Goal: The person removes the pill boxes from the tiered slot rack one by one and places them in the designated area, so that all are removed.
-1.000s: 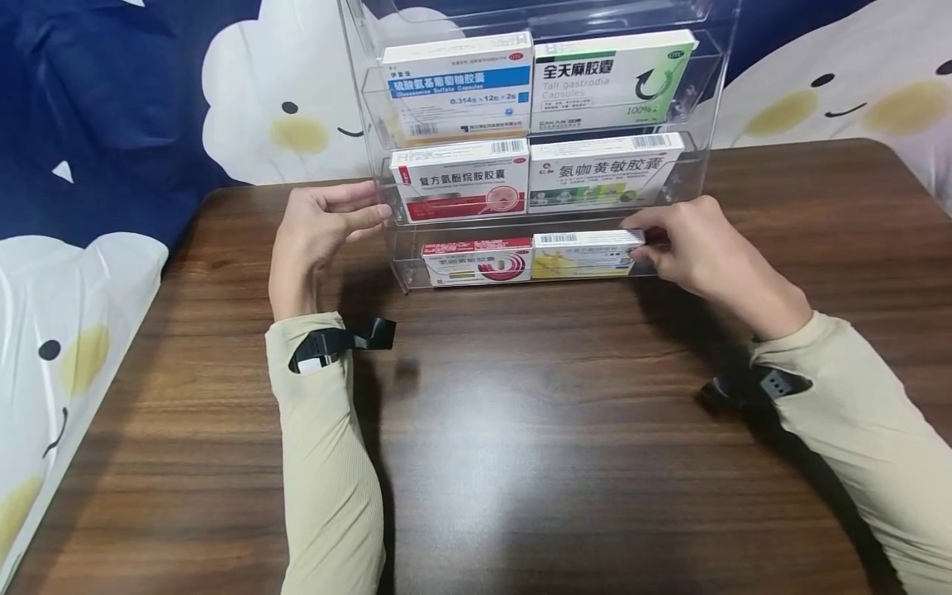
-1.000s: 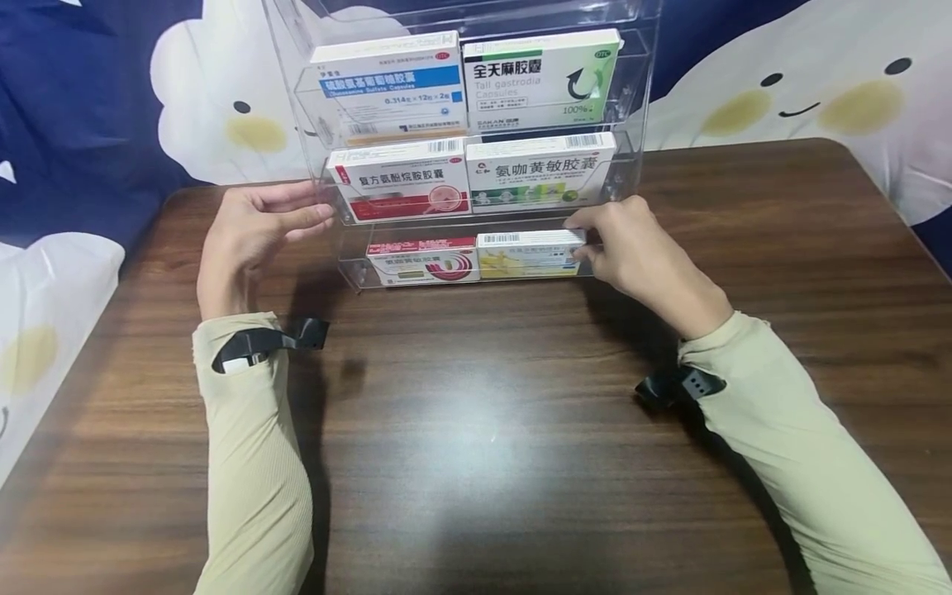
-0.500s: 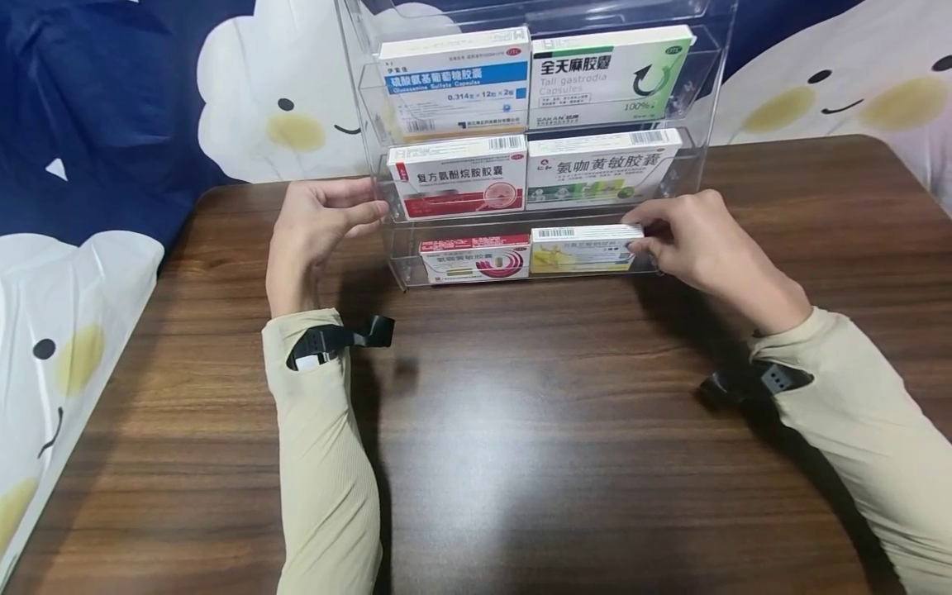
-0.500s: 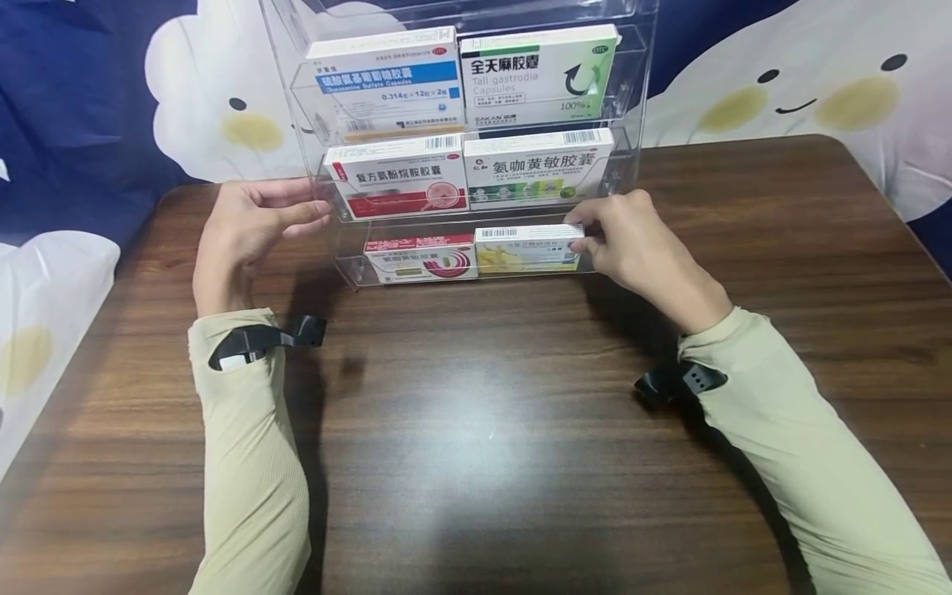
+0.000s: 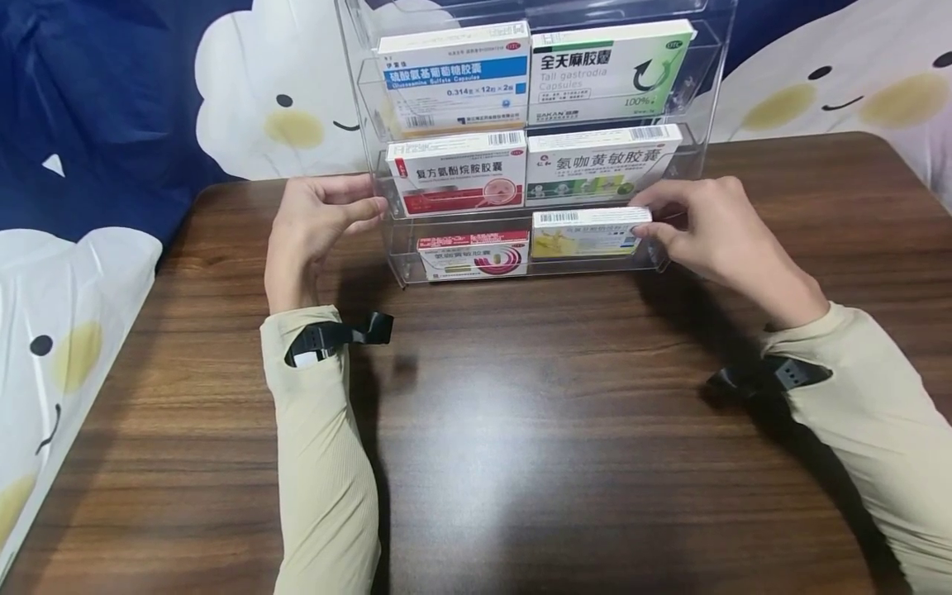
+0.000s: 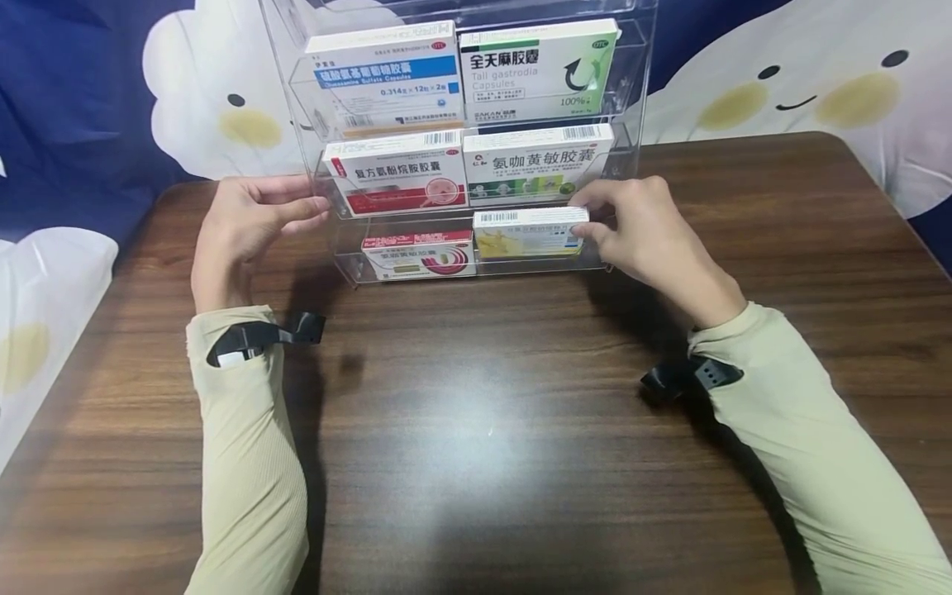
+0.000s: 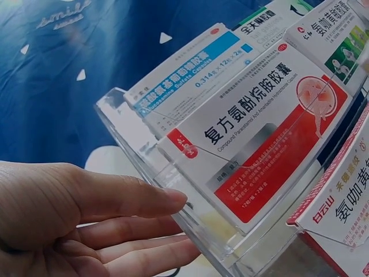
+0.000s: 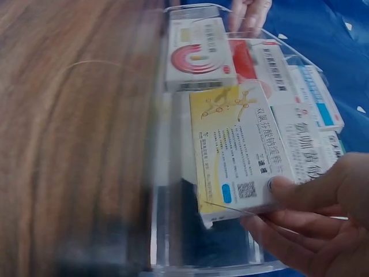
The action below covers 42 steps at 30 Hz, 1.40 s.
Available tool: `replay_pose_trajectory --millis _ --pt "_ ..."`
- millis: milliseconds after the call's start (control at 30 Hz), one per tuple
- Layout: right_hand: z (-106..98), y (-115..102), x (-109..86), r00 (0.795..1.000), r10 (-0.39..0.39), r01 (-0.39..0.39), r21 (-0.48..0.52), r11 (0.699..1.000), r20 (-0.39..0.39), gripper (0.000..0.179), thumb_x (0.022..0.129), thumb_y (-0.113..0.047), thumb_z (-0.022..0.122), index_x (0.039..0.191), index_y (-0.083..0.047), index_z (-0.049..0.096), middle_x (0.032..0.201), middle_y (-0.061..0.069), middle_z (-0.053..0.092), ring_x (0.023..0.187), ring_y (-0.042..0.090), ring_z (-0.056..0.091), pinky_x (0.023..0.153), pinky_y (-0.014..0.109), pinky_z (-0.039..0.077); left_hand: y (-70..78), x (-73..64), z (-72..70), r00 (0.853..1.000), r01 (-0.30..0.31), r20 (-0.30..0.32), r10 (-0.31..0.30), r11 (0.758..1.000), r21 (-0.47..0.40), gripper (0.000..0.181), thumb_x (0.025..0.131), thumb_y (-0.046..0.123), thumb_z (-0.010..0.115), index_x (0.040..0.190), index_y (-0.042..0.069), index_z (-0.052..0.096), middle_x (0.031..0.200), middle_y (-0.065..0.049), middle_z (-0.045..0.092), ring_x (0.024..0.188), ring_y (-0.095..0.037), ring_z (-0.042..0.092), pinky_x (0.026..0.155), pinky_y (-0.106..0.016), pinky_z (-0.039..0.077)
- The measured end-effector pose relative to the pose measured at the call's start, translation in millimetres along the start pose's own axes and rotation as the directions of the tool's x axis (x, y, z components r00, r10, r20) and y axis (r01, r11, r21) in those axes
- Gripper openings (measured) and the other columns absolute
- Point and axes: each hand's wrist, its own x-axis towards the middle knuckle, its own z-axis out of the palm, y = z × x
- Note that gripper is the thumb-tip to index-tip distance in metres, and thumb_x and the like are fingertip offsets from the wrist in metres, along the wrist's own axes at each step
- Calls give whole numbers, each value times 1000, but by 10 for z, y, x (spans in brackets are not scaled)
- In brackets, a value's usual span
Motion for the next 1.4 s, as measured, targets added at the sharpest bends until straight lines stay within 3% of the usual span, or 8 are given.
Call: replay_pose_trajectory --millis 133,233,433,700,800,900,1167,1400 --pt "-104 -12 -12 995 102 -103 70 992 10 19 86 -14 74 103 -7 72 91 11 73 68 -1 55 63 17 38 3 6 -1 1000 -2 2 2 1000 16 44 82 2 75 124 -3 62 119 -17 63 76 -5 70 78 -20 57" --pt "-183 6 -20 981 189 -193 180 964 40 23 87 -19 73 107 -8 70 91 5 72 73 -5 56 65 15 40 8 4 3 1000 2 -2 -2 1000 20 45 82 1 75 124 -3 62 118 -17 64 74 -5 70 78 -19 56" --pt "-258 60 -68 952 283 -304 435 847 114 24 86 -19 75 109 -12 70 84 -16 70 75 0 65 59 11 48 43 -6 6 1000 4 -9 -3 994 111 42 82 5 76 123 1 65 115 -13 67 75 -4 69 87 -22 53" --pt "-190 123 -151 938 238 -345 637 690 251 17 89 -2 68 101 -13 73 89 -3 74 74 14 71 67 25 59 52 -27 7 1000 -24 10 23 992 127 40 85 1 72 123 -4 62 117 -17 65 76 -5 70 77 -18 56" --pt "-129 152 -185 930 209 -362 648 670 303 18 90 0 66 104 -11 72 91 0 74 76 18 72 69 31 60 53 -22 15 1000 -27 5 27 986 166 38 85 3 73 122 -2 64 114 -15 67 75 -3 69 77 -17 56" --pt "-70 174 -223 913 202 -393 627 673 355 19 91 -3 66 110 -6 70 94 0 73 80 18 72 72 34 60 62 -20 25 1000 -28 5 27 983 180 37 85 4 73 121 -1 65 110 -12 69 74 -3 69 77 -16 55" --pt "88 221 -256 850 194 -481 570 667 490 38 93 -10 64 123 12 57 102 7 71 86 18 69 76 38 59 60 -12 15 999 -38 17 35 983 182 37 85 2 73 120 -2 65 105 -11 71 73 -3 69 75 -16 56" --pt "184 274 -233 780 231 -583 542 606 581 44 96 -8 60 128 19 48 104 14 68 84 18 69 74 39 60 56 -17 8 999 -50 13 49 976 212 36 85 4 73 120 -2 66 106 -11 70 74 -2 68 75 -16 55"
